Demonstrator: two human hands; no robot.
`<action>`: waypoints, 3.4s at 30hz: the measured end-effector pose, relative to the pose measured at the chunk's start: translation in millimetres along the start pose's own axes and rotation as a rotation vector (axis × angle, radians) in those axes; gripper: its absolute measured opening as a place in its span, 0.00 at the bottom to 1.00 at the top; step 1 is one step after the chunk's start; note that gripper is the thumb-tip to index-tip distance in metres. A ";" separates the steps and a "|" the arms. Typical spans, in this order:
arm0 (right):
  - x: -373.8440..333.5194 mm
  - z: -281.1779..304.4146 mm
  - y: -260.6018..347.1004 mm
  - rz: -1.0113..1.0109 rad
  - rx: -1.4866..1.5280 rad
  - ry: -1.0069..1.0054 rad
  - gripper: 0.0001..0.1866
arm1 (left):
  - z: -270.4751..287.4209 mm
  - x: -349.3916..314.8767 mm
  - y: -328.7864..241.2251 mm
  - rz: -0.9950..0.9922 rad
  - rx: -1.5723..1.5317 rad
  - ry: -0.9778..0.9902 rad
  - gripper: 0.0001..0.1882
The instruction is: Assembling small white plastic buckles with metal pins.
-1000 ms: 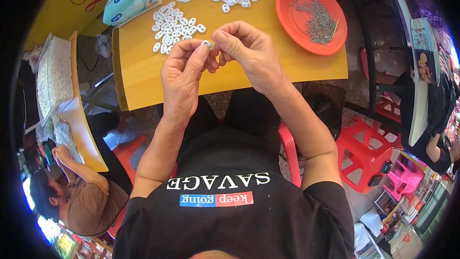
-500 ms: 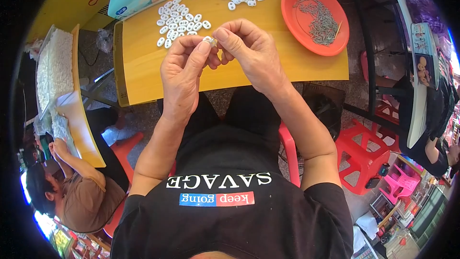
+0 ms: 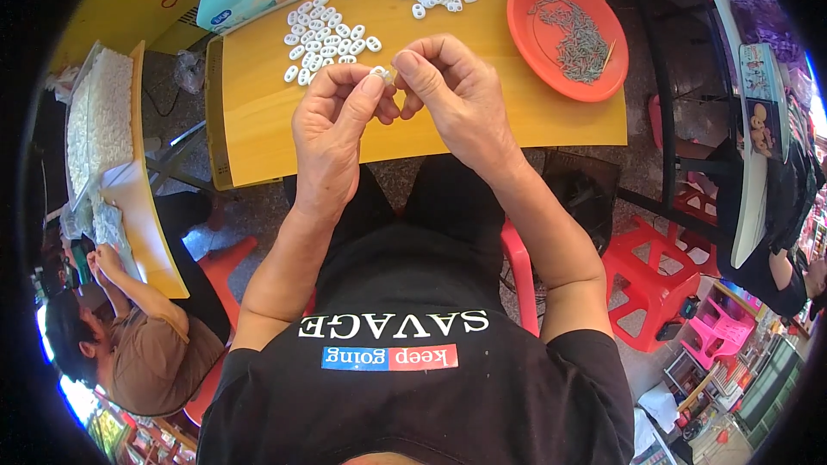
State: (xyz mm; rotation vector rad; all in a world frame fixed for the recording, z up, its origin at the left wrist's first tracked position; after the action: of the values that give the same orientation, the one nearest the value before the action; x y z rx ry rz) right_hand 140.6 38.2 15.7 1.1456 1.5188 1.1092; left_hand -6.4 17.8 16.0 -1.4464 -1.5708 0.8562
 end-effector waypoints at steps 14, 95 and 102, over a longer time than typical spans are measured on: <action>-3.3 -4.8 5.6 0.103 -0.157 -0.053 0.10 | -1.1 -0.5 0.7 -0.003 0.029 -0.005 0.07; 51.0 32.3 -22.8 0.508 -1.321 -0.172 0.11 | 43.3 8.1 26.5 0.133 0.124 0.057 0.07; 37.5 36.4 -25.1 0.638 -1.232 -0.126 0.08 | 49.9 6.4 24.2 0.134 0.134 0.040 0.06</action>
State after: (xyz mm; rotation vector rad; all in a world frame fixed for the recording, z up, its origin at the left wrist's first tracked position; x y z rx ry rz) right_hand 165.9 75.5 -20.7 0.7356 0.1306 1.9218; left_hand -40.7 29.0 -26.6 -1.4758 -1.3722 0.9850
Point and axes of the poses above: each hand's wrist, its own x-axis towards the middle knuckle, its own z-axis out of the back of the hand, y = z × x, the point moved 2 cm from there along x, towards the middle knuckle, and after that the axes turned 10 degrees about -z, right-handed, at the moved point
